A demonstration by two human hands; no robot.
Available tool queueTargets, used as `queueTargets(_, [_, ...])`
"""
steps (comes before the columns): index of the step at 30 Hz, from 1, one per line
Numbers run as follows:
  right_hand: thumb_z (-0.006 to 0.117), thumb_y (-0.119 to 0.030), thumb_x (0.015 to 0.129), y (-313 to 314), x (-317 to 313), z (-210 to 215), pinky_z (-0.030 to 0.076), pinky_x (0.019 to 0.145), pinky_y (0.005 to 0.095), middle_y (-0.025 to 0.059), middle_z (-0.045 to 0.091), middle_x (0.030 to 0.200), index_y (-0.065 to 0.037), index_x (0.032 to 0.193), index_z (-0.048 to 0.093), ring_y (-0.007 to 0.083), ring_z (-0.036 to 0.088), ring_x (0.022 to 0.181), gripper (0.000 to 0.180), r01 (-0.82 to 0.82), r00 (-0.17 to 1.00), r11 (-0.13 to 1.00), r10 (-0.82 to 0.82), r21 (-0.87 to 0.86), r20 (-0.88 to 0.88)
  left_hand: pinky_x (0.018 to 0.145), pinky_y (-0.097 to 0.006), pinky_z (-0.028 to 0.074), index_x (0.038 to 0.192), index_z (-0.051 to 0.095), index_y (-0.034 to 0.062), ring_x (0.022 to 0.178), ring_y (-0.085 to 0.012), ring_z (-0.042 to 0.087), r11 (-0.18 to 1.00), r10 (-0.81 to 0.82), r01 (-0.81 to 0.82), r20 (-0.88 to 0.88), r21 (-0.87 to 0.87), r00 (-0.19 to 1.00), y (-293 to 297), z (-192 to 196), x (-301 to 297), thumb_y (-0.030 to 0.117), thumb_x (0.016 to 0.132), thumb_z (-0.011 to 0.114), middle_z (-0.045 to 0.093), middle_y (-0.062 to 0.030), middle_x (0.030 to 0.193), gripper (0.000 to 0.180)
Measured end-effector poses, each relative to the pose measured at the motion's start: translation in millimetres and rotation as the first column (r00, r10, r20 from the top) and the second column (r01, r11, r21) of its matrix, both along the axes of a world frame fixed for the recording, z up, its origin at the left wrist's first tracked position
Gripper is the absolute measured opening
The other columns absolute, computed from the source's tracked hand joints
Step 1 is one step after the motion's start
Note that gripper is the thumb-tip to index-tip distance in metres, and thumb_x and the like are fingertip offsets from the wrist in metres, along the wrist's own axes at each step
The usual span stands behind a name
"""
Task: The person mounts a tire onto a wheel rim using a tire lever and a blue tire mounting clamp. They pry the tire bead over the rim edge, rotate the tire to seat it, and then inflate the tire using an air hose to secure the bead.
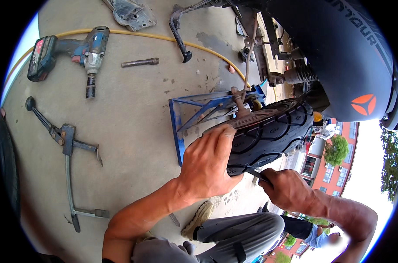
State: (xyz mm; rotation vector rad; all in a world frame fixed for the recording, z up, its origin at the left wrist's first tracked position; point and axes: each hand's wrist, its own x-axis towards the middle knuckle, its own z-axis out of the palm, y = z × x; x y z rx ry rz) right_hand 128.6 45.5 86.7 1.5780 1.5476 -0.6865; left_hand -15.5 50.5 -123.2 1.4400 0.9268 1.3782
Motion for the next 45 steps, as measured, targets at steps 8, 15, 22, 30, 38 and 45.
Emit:
queueTargets(8, [0.062, -0.020, 0.105, -61.5, 21.2, -10.7, 0.055, 0.068, 0.0529, 0.0266, 0.069, 0.077, 0.004, 0.111, 0.063, 0.0479, 0.070, 0.073, 0.025, 0.400, 0.916, 0.913, -0.396, 0.080, -0.058, 0.093, -0.046, 0.059, 0.139, 0.052, -0.0014, 0.108, -0.0440, 0.071, 1.000, -0.025, 0.025, 0.011, 0.011, 1.000, 0.8, -2.0, -0.5, 0.018, 0.060, 0.094, 0.067, -0.0249, 0.126, 0.092])
queueTargets(15, [0.069, -0.028, 0.105, -92.2, 42.3, -25.5, 0.050, 0.063, 0.0463, 0.0212, 0.064, 0.071, 0.003, 0.104, 0.064, 0.0372, 0.064, 0.063, 0.032, 0.488, 0.872, 0.857, -0.471, 0.165, -0.131, 0.091, -0.046, 0.059, 0.138, 0.053, -0.0008, 0.106, -0.0436, 0.071, 1.000, -0.025, 0.025, -0.011, 0.014, 1.000, 0.8, 2.5, -1.7, 0.016, 0.061, 0.093, 0.068, -0.0236, 0.124, 0.088])
queueTargets(22, [0.068, -0.034, 0.107, -131.9, 62.2, -47.9, 0.046, 0.060, 0.0418, 0.0151, 0.060, 0.069, 0.004, 0.101, 0.063, 0.0242, 0.055, 0.061, 0.039, 0.562, 0.825, 0.799, -0.518, 0.215, -0.227, 0.092, -0.046, 0.059, 0.134, 0.052, -0.0011, 0.105, -0.0447, 0.070, 0.999, -0.028, 0.028, -0.039, 0.019, 0.999, -4.0, -0.7, -1.4, 0.019, 0.062, 0.094, 0.066, -0.0249, 0.119, 0.087])
queueTargets(30, [0.070, -0.034, 0.106, -189.3, 81.8, -85.1, 0.043, 0.059, 0.0363, 0.0088, 0.053, 0.068, 0.005, 0.100, 0.062, 0.0150, 0.044, 0.064, 0.041, 0.736, 0.667, 0.617, -0.590, 0.278, -0.455, 0.091, -0.042, 0.059, 0.136, 0.054, -0.0024, 0.104, -0.0385, 0.075, 0.999, -0.007, 0.011, -0.070, 0.044, 0.997, -6.9, 4.2, 4.7, 0.015, 0.070, 0.092, 0.072, -0.0252, 0.116, 0.077])
queueTargets(38, [0.070, -0.030, 0.106, -225.2, 77.0, -124.5, 0.040, 0.057, 0.0315, 0.0043, 0.049, 0.066, 0.003, 0.101, 0.062, 0.0105, 0.042, 0.064, 0.035, 0.872, 0.462, 0.435, -0.585, 0.224, -0.666, 0.084, -0.034, 0.060, 0.128, 0.058, -0.0039, 0.093, -0.0236, 0.076, 0.993, -0.119, 0.120, 0.038, -0.024, 0.992, -9.8, -1.9, 10.5, 0.011, 0.074, 0.090, 0.076, -0.0174, 0.106, 0.064])
queueTargets(45, [0.071, -0.028, 0.106, -246.3, 62.2, -152.0, 0.039, 0.058, 0.0288, 0.0002, 0.050, 0.072, 0.001, 0.102, 0.062, 0.0075, 0.042, 0.068, 0.031, 0.946, 0.291, 0.286, -0.545, 0.152, -0.786, 0.087, -0.032, 0.059, 0.127, 0.059, -0.0072, 0.095, -0.0178, 0.073, 0.991, -0.124, 0.122, 0.048, 0.049, 0.991, -11.7, -0.2, 11.9, 0.007, 0.077, 0.088, 0.076, -0.0142, 0.108, 0.059])
